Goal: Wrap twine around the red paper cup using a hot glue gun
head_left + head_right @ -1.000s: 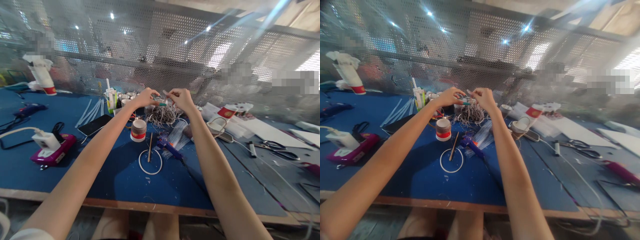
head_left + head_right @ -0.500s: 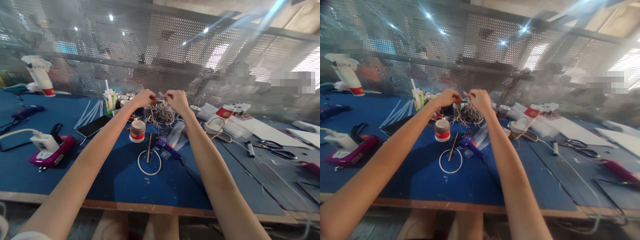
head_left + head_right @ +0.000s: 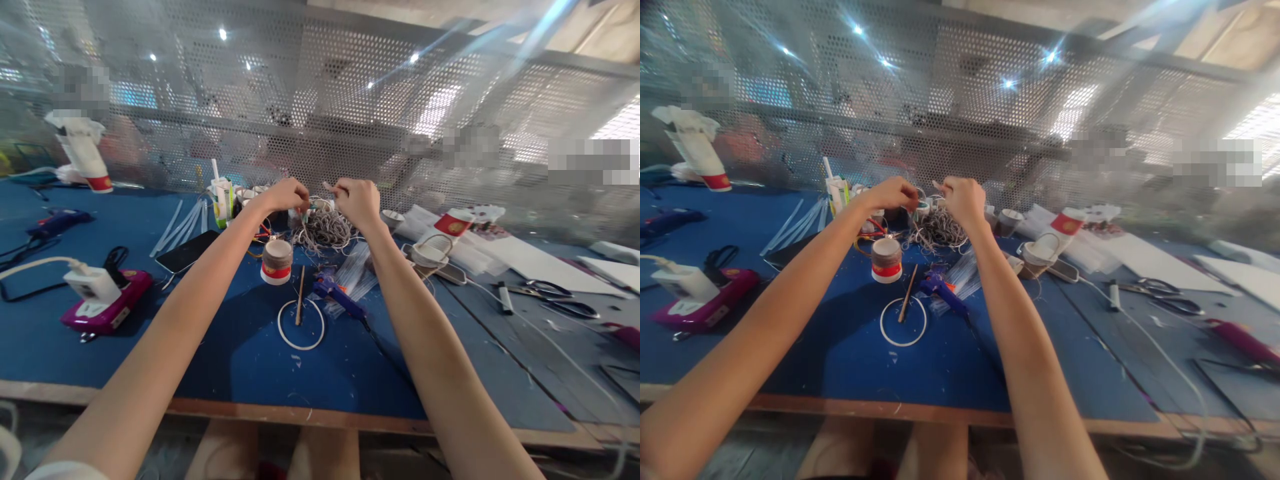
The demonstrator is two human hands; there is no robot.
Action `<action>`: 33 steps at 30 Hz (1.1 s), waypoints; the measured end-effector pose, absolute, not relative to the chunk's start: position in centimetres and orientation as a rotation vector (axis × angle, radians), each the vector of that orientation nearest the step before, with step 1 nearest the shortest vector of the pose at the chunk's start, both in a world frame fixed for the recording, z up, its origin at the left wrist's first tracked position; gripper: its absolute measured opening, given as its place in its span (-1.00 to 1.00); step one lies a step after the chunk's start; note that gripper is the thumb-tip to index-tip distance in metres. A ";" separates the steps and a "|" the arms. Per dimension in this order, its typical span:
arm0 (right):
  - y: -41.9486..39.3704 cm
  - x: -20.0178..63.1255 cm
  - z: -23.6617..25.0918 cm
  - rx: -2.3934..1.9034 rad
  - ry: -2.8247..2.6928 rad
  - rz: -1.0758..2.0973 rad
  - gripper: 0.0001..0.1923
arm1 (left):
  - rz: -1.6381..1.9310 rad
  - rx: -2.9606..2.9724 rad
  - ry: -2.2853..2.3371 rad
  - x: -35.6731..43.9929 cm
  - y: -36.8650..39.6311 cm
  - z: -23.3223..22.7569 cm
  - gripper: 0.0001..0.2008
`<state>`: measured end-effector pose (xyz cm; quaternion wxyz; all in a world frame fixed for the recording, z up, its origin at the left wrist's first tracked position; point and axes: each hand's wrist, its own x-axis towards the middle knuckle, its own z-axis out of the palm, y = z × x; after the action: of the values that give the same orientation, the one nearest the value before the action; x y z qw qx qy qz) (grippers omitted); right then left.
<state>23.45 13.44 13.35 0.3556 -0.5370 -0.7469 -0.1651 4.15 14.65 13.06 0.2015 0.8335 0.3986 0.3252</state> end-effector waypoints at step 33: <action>15.1 32.6 13.6 -1.893 -1.329 -0.373 -0.69 | 0.606 2.115 1.643 -2.2 15.9 13.2 -0.83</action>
<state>32.59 15.08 13.61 0.3891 -0.7443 -0.5226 -0.1465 -2.23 15.94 13.16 0.1967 0.7552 0.5866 0.2164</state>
